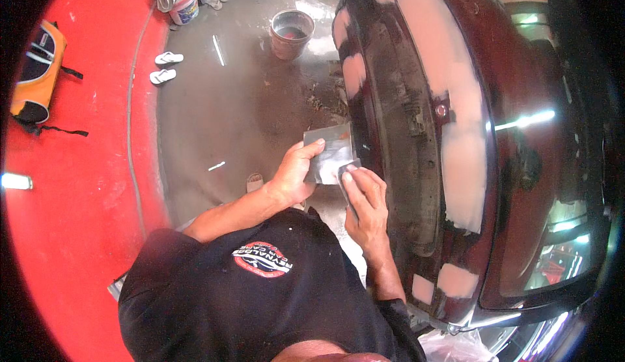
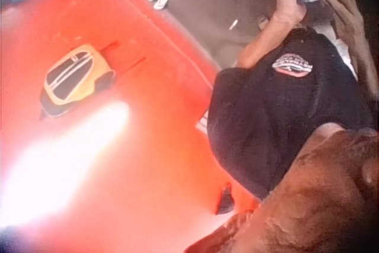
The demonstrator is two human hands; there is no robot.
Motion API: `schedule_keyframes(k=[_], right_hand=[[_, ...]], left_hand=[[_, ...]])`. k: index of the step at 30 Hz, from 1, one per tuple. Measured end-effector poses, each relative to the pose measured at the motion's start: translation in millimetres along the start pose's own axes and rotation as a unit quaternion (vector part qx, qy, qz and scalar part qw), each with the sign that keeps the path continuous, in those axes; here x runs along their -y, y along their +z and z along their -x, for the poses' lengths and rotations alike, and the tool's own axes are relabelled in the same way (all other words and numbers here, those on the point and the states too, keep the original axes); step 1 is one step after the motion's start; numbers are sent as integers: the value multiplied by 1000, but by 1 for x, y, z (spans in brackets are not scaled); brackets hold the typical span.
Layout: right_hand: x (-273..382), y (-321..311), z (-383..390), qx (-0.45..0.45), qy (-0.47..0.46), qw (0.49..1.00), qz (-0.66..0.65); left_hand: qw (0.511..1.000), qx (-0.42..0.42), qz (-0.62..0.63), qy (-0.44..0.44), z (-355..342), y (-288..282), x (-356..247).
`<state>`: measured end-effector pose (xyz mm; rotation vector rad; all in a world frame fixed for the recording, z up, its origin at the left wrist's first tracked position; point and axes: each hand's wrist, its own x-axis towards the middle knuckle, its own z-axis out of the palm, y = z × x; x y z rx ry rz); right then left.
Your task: The person sands a car bumper with a sanding block, repeatedly dipping it into a bucket of water and wiping the surface. The person works on the lower edge and side of the bumper, alternating between dry and wet sanding.
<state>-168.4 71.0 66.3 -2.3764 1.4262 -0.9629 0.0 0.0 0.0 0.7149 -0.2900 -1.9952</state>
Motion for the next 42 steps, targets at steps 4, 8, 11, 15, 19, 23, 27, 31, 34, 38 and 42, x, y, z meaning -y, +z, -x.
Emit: schedule_keyframes(k=[4,8,11,15,19,23,27,31,34,38,42], right_hand=[[-37,9,21,-29,75,989,121],[4,-9,-2,70,85,987,114],[27,-24,-14,101,33,990,98],[3,-17,1,-12,-46,986,162],[-21,-15,11,-45,14,984,171],[11,-5,-20,1,54,995,81],[10,3,-9,97,66,992,50],[11,-14,-2,128,62,989,29],[25,-24,-11,58,33,998,13],[26,-2,-12,-11,3,1000,-4],[-20,14,5,-2,91,980,176]], left_hand=[[998,23,60,-26,4,10,-10],[972,6,-171,158,-4,5,2],[929,56,-329,161,2,-2,-13],[993,89,22,-79,12,7,-25],[996,88,-13,-34,10,12,-32],[916,93,-364,142,7,5,-5],[901,25,-382,203,2,9,-3],[966,-13,-214,147,-11,5,-10],[969,-24,-178,172,-10,11,-13],[1000,-11,7,-13,-8,8,-15],[996,26,58,-68,-4,2,-28]])
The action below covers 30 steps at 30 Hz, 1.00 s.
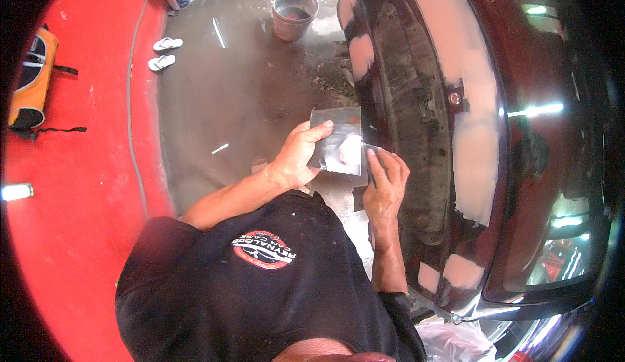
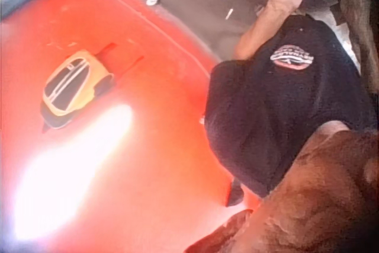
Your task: The person sands a car bumper with a sanding block, repeatedly dipping it into a bucket of water and wiping the surface. The person works on the lower edge and side of the bumper, alternating between dry and wet sanding.
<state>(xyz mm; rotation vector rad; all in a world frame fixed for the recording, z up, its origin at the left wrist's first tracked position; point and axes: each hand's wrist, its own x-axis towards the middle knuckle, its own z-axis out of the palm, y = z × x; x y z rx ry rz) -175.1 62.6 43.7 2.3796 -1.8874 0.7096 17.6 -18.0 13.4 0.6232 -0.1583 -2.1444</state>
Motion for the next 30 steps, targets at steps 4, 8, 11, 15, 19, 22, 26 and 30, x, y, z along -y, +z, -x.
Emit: schedule_keyframes(k=[4,8,11,15,19,22,26,30], right_hand=[[16,-17,-14,13,-22,998,-53],[38,-43,-21,102,-55,991,-64],[21,-33,-15,-2,-96,995,-29],[-13,-14,6,-47,-65,997,19],[25,-20,-23,-21,-29,997,-66],[20,-7,-22,27,-56,993,-102],[22,-21,-15,121,-74,985,-103],[12,-40,-3,168,-72,976,-120]], left_hand=[[977,-2,-158,142,-5,4,5],[961,41,-252,106,-2,3,1],[996,63,-45,-40,2,2,-3],[997,63,-40,-28,8,10,-13],[916,89,-365,139,6,4,5],[876,-11,-434,208,14,12,17],[911,-21,-354,209,3,2,21],[943,-52,-254,209,1,14,8]])
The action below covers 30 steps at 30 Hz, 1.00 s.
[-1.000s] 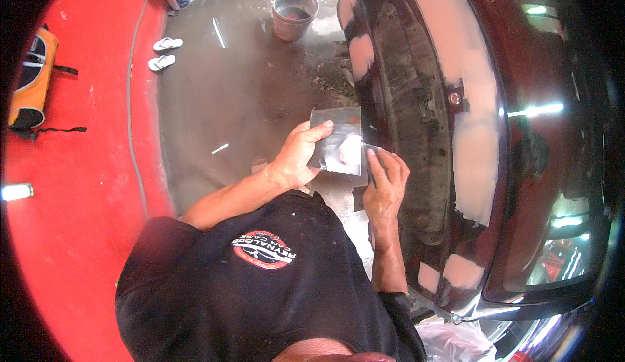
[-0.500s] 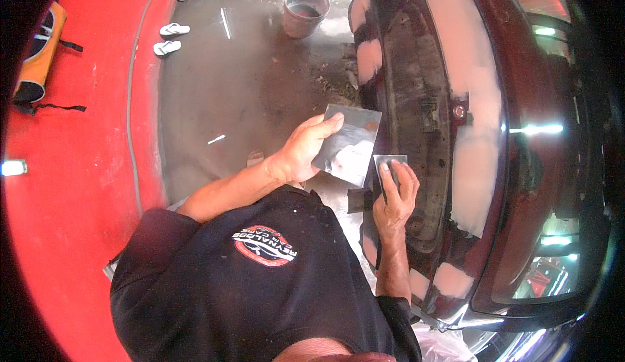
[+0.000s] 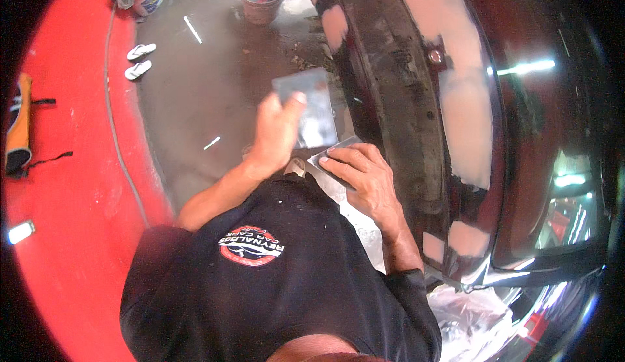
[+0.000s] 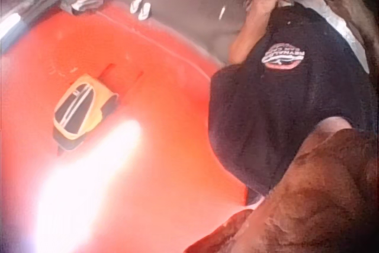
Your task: The person sands a car bumper with a sanding block, repeatedly dipping it into a bucket of water and wiping the surface. The person works on the lower edge and side of the bumper, alternating between dry and wet sanding.
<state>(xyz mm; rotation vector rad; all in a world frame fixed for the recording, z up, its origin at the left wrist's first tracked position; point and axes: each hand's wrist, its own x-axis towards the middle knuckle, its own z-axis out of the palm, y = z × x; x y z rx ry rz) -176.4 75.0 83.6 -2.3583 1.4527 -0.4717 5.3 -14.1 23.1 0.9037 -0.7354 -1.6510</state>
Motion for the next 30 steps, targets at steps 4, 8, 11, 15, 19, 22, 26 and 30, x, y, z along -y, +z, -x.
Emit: schedule_keyframes(k=[4,8,11,15,19,22,26,30], right_hand=[[7,-11,4,-146,-67,986,-37],[2,10,7,-163,-33,985,-53],[-40,28,25,-172,80,979,77],[-22,12,21,-228,84,970,13],[13,-21,18,-28,82,996,-7],[-1,-19,23,-126,-2,988,87],[-44,5,46,-210,60,961,171],[-17,-4,7,-222,76,972,25]], left_hand=[[998,-4,57,-6,4,10,8],[951,22,220,-215,11,17,7],[939,47,234,-248,11,7,10],[988,51,99,-104,13,15,16],[995,78,-29,-61,10,16,24],[937,113,194,-269,11,21,10],[930,123,245,-245,3,19,7],[977,181,15,-116,14,32,9]])
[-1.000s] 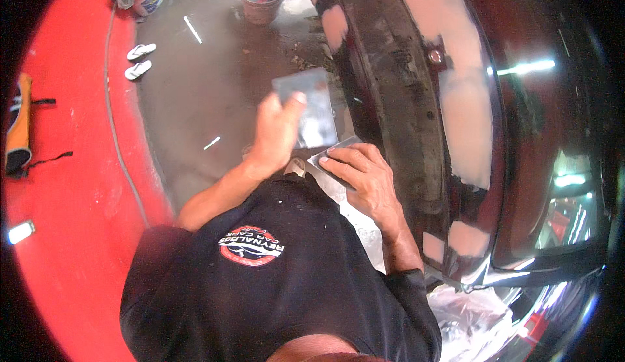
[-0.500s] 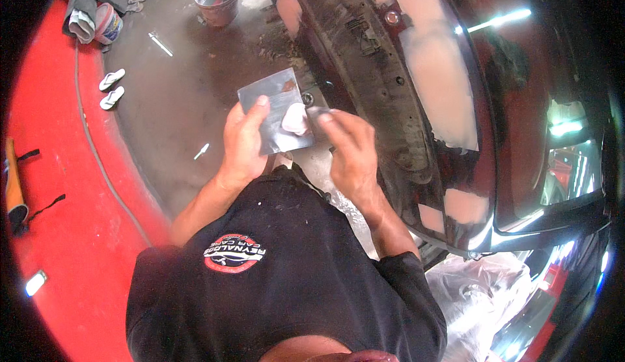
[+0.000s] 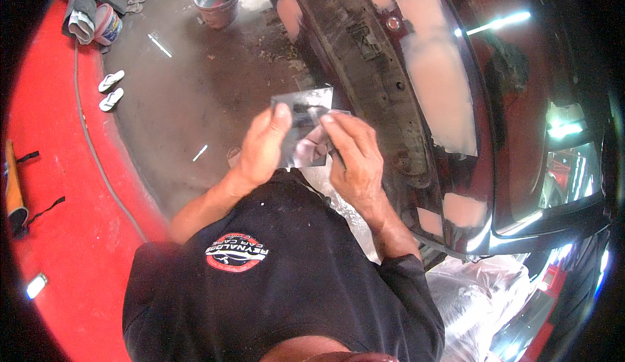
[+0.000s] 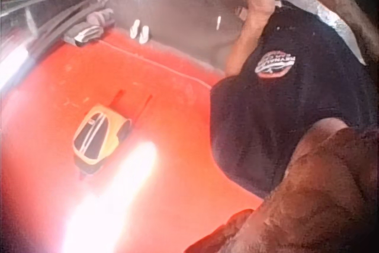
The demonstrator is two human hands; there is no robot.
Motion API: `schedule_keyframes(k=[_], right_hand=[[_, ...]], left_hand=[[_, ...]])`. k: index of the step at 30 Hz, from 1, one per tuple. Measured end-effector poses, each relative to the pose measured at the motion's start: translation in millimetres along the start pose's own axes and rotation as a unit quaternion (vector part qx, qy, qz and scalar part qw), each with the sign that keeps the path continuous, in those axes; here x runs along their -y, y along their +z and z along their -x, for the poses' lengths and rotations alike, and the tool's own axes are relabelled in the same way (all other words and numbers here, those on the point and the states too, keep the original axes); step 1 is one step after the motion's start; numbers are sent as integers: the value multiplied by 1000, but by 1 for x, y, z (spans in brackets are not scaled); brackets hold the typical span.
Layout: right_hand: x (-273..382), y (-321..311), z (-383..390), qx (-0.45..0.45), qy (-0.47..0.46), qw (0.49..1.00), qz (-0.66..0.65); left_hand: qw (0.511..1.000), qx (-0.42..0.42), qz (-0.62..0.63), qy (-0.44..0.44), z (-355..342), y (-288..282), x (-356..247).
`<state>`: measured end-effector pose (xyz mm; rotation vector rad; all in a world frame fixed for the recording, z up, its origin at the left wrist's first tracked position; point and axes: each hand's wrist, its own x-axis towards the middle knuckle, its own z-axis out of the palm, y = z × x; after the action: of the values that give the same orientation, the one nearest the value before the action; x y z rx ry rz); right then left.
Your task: The person sands a car bumper with a sanding block, repeatedly dipping it into a bucket of water and wiping the surface. The person works on the lower edge and side of the bumper, alternating between dry and wet sanding.
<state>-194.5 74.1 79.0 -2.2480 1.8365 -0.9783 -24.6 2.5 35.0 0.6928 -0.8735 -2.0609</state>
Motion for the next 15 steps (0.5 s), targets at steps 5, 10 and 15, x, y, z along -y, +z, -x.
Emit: schedule_keyframes(k=[5,10,15], right_hand=[[7,4,-5,142,-50,989,-5],[7,-16,-5,264,-55,963,18],[28,-9,-16,122,-104,986,-43]], left_hand=[[979,-86,-166,83,-6,-8,7],[981,-176,51,69,-21,-16,-8],[979,-166,89,73,-20,-26,6]])
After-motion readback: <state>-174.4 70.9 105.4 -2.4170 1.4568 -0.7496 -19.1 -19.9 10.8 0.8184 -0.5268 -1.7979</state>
